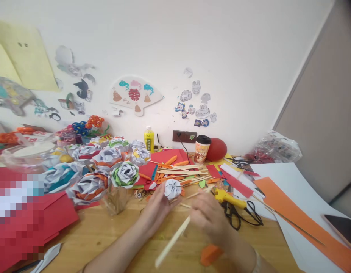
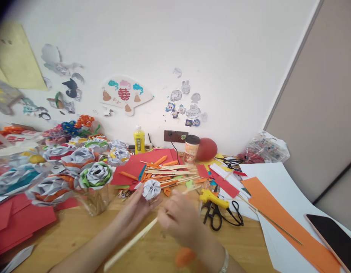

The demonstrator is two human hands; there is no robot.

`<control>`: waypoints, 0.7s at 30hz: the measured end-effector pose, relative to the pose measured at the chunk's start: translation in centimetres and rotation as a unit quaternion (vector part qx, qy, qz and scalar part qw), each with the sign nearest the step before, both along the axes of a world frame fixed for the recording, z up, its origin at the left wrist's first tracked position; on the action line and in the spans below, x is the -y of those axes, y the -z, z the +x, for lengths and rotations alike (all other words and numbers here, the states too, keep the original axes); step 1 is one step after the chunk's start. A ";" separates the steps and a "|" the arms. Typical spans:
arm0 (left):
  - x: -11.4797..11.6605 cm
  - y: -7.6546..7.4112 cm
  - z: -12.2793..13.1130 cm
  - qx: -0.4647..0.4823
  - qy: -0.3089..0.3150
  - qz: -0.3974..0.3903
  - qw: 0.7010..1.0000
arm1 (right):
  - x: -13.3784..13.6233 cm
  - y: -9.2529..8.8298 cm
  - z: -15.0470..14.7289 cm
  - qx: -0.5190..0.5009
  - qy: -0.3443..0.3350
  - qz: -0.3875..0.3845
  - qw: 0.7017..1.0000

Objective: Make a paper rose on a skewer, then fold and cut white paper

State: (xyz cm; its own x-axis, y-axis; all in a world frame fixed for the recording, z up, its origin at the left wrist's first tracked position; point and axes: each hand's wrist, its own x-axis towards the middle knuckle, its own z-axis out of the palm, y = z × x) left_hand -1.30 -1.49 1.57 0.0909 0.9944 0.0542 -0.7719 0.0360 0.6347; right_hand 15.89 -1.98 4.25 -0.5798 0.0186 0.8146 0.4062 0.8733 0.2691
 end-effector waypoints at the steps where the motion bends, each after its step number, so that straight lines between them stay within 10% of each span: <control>1: 0.0 -0.1 -0.2 -0.001 -0.013 0.005 1.000 | -0.1 -0.5 0.5 -0.023 0.035 -0.015 0.999; 8: -0.1 -0.4 -0.4 -0.047 -0.048 0.044 0.997 | -1.4 -1.2 2.5 -0.042 0.195 -0.056 0.978; 21: -0.3 -0.2 -0.5 -0.056 -0.087 0.038 0.994 | -1.6 -0.6 2.8 -0.039 0.202 -0.135 0.969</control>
State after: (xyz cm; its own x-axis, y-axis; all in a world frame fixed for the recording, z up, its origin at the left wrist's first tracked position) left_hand -1.77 -1.18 1.76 -0.0721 0.9891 0.1280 -0.6864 -0.1423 0.7132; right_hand 18.69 -0.33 4.80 -0.4178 0.4494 0.7896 0.7396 0.6730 0.0083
